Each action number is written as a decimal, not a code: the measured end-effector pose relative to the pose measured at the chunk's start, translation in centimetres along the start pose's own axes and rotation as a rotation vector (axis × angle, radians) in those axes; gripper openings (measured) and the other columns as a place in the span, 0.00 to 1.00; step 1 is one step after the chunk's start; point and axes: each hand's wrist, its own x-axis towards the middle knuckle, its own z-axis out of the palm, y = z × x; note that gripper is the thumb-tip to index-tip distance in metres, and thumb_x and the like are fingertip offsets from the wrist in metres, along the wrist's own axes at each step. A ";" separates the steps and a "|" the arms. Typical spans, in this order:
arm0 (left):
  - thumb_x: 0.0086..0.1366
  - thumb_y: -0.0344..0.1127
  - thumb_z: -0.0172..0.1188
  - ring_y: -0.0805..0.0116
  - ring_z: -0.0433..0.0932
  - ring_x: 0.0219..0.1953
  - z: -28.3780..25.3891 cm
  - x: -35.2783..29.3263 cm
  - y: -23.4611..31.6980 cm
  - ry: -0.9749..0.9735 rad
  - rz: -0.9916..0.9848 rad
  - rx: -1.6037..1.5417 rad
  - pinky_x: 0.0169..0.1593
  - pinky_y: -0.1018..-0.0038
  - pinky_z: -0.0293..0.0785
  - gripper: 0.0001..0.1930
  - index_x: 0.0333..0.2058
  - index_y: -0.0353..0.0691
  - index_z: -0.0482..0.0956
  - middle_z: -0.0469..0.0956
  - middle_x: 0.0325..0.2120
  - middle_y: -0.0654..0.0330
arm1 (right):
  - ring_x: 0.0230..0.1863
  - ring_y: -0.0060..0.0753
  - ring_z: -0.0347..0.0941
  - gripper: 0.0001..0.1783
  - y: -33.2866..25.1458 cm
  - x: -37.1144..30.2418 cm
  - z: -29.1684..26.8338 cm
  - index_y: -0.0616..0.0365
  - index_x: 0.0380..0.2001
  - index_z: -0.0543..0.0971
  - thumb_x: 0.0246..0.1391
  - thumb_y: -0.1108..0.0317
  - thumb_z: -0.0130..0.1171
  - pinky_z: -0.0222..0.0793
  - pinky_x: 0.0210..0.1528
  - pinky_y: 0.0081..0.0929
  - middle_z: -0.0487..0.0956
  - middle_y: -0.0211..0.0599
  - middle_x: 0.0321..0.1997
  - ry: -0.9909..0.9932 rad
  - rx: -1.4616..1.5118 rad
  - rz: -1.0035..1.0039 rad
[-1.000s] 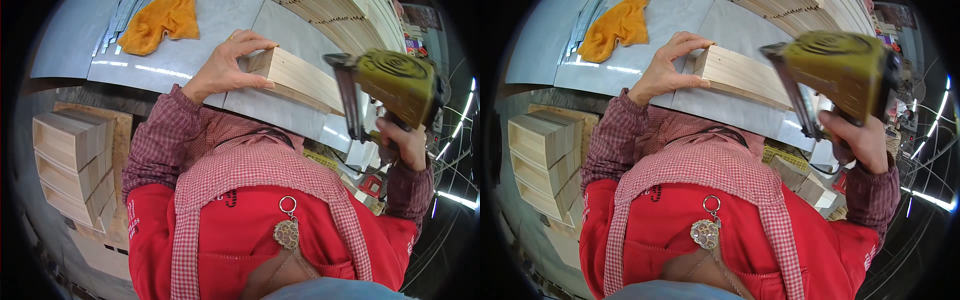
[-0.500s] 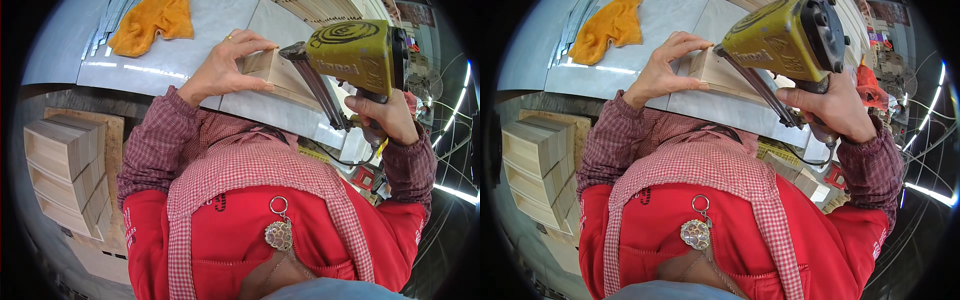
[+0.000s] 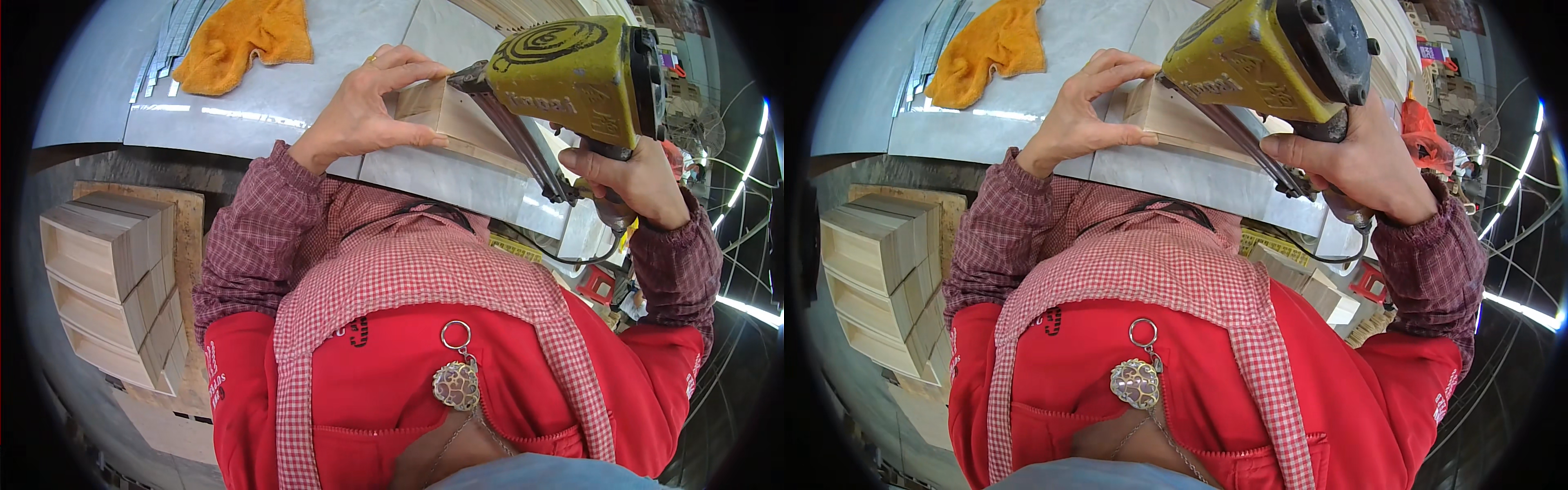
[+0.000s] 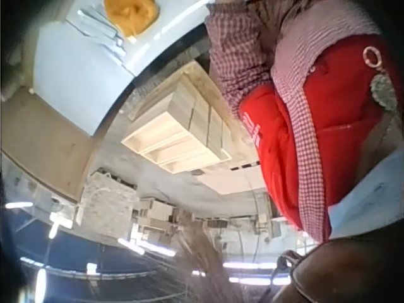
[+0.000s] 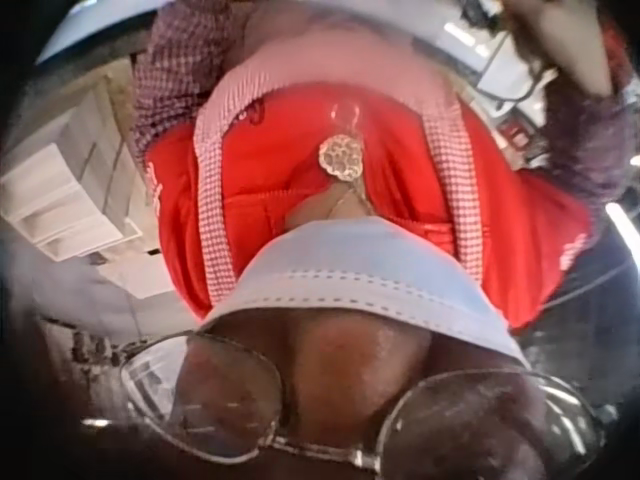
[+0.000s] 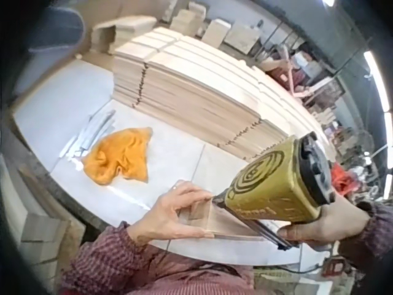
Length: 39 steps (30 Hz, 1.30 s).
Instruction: Applying wood glue and using a pneumatic nail gun to assemble small wooden boxes.
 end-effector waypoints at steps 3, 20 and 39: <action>0.38 0.38 0.76 0.68 0.70 0.45 0.0 0.0 0.0 0.003 -0.010 -0.003 0.50 0.75 0.68 0.30 0.45 0.44 0.80 0.73 0.41 0.65 | 0.15 0.21 0.66 0.24 0.0 0.0 0.0 0.62 0.43 0.74 0.40 0.72 0.69 0.61 0.17 0.17 0.76 0.33 0.24 0.006 -0.053 -0.014; 0.37 0.37 0.77 0.69 0.71 0.44 -0.2 0.1 -0.3 -0.002 0.040 0.020 0.50 0.77 0.68 0.32 0.46 0.45 0.79 0.73 0.41 0.66 | 0.39 0.38 0.75 0.29 1.1 -2.0 0.3 0.61 0.45 0.74 0.36 0.70 0.72 0.71 0.40 0.29 0.77 0.42 0.41 -0.087 -0.033 0.153; 0.40 0.38 0.75 0.69 0.71 0.43 -0.3 0.1 0.0 -0.007 0.025 0.010 0.50 0.76 0.69 0.30 0.47 0.45 0.79 0.72 0.42 0.66 | 0.39 0.37 0.76 0.25 2.6 -1.7 0.3 0.63 0.43 0.75 0.39 0.69 0.70 0.72 0.40 0.29 0.78 0.41 0.41 -0.031 -0.682 -0.756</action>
